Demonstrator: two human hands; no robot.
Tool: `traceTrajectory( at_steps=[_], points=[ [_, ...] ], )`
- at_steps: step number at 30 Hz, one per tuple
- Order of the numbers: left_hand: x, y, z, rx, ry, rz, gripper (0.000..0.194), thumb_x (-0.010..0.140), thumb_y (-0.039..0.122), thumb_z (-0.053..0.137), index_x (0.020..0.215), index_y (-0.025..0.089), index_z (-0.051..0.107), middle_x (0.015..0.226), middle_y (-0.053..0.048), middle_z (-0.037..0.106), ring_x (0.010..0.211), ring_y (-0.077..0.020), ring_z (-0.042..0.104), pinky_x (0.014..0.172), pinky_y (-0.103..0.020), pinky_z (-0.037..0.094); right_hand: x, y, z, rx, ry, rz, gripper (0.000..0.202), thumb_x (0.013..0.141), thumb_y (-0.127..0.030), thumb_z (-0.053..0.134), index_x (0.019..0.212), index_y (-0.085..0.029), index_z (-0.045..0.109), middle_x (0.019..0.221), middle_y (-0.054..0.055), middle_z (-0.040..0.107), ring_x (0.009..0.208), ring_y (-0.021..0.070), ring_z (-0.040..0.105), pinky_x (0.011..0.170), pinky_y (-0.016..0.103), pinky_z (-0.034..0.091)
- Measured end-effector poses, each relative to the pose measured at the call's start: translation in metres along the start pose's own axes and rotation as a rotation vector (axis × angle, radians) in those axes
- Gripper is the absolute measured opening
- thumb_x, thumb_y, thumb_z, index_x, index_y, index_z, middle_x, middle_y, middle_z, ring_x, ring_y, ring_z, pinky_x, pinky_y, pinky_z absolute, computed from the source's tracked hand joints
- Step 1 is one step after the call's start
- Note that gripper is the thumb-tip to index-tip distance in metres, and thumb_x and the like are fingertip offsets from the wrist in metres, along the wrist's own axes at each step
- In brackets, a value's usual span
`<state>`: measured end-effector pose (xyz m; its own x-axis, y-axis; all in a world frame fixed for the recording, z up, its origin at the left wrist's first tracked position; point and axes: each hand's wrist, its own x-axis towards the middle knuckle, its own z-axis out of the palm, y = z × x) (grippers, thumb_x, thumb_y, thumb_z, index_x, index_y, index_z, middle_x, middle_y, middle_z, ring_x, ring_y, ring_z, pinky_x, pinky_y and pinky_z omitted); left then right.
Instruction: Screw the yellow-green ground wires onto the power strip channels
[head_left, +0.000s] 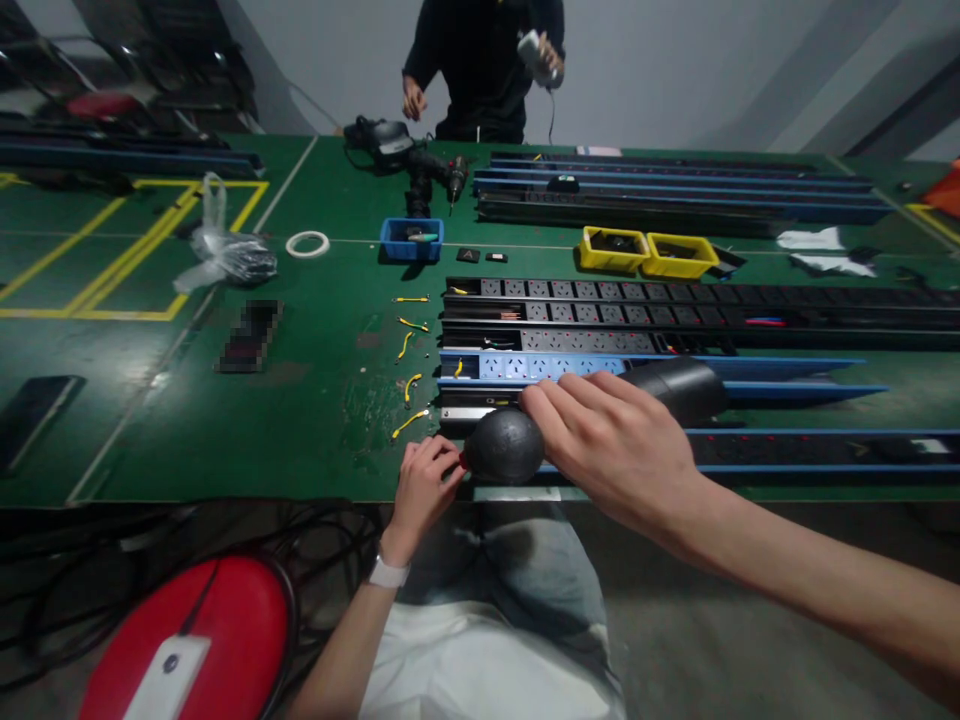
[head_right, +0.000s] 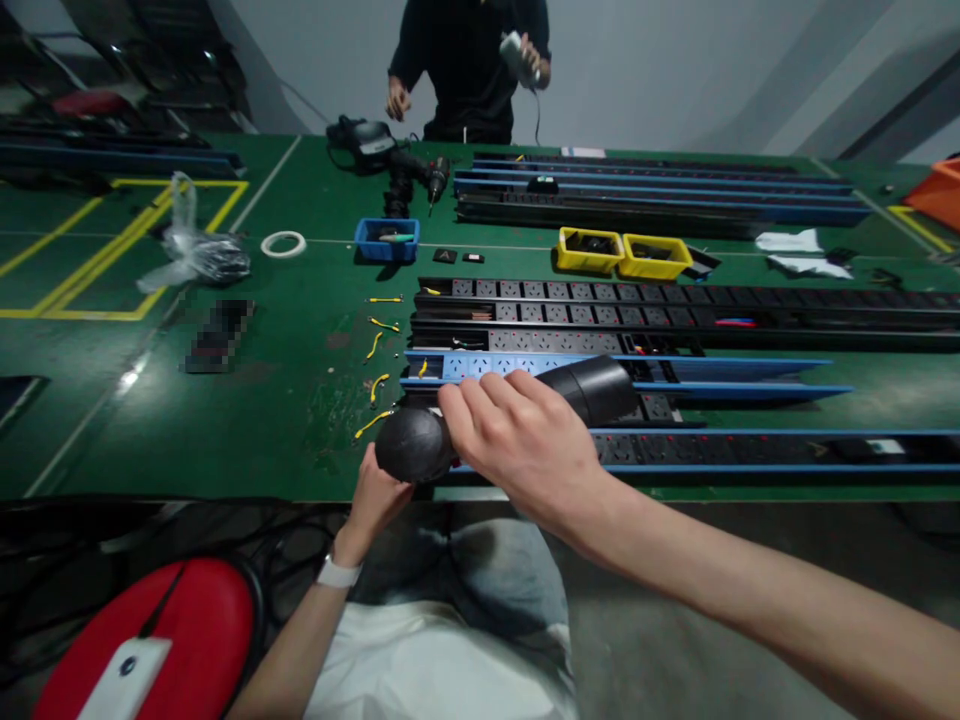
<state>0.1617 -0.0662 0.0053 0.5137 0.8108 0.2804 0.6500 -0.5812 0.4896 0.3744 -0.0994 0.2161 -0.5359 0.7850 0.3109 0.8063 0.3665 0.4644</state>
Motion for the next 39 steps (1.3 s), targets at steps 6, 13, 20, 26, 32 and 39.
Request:
traceTrajectory(
  at_steps=[6,13,20,26,32,39],
  points=[
    [0.001,0.001,-0.001,-0.026,-0.008,-0.007,0.016,0.092,0.029,0.064,0.083,0.022,0.075,0.088,-0.005,0.07,0.088,-0.0206,0.06,0.078,-0.036,0.04,-0.001,0.004,0.004,0.024,-0.022,0.013,0.011,0.087,-0.015,0.056,0.082,-0.021,0.048,0.07,-0.001,0.058,0.066,0.0189,0.054,0.067,0.032,0.029],
    [0.001,0.001,0.0,-0.037,-0.001,-0.001,0.018,0.093,0.032,0.063,0.086,0.022,0.076,0.087,-0.005,0.068,0.087,-0.0188,0.059,0.077,-0.034,0.037,-0.002,0.013,0.004,0.058,-0.06,0.006,0.01,0.084,-0.017,0.058,0.086,-0.02,0.049,0.073,0.0,0.061,0.069,0.0189,0.057,0.067,0.032,0.028],
    [0.001,0.001,-0.001,-0.034,-0.016,-0.007,0.021,0.094,0.034,0.062,0.088,0.021,0.076,0.089,-0.006,0.068,0.089,-0.0182,0.059,0.079,-0.033,0.037,0.005,0.023,-0.003,0.209,-0.224,-0.127,0.021,0.082,-0.029,0.063,0.094,-0.017,0.052,0.082,0.004,0.064,0.074,0.0213,0.058,0.069,0.033,0.029],
    [0.002,0.002,-0.002,-0.054,-0.049,-0.03,0.019,0.094,0.034,0.062,0.09,0.022,0.077,0.096,-0.005,0.069,0.091,-0.0181,0.059,0.08,-0.034,0.037,0.004,0.034,-0.006,0.339,-0.36,-0.175,0.02,0.082,-0.023,0.059,0.1,-0.016,0.054,0.094,0.008,0.067,0.085,0.0205,0.059,0.075,0.032,0.031],
    [0.002,0.004,-0.005,-0.073,-0.048,-0.039,0.017,0.094,0.033,0.063,0.092,0.023,0.076,0.095,-0.004,0.068,0.09,-0.0175,0.059,0.081,-0.033,0.036,0.0,0.036,-0.004,0.328,-0.28,-0.198,0.01,0.086,-0.023,0.055,0.092,-0.016,0.052,0.086,0.006,0.065,0.073,0.0186,0.055,0.073,0.032,0.031],
    [0.003,0.001,-0.001,-0.035,-0.058,-0.042,0.018,0.093,0.033,0.063,0.088,0.021,0.076,0.095,-0.006,0.067,0.091,-0.0186,0.059,0.08,-0.033,0.037,0.0,0.031,-0.002,0.281,-0.248,-0.154,0.015,0.084,-0.025,0.061,0.092,-0.018,0.051,0.082,0.003,0.065,0.073,0.0194,0.058,0.073,0.031,0.031]
  ],
)
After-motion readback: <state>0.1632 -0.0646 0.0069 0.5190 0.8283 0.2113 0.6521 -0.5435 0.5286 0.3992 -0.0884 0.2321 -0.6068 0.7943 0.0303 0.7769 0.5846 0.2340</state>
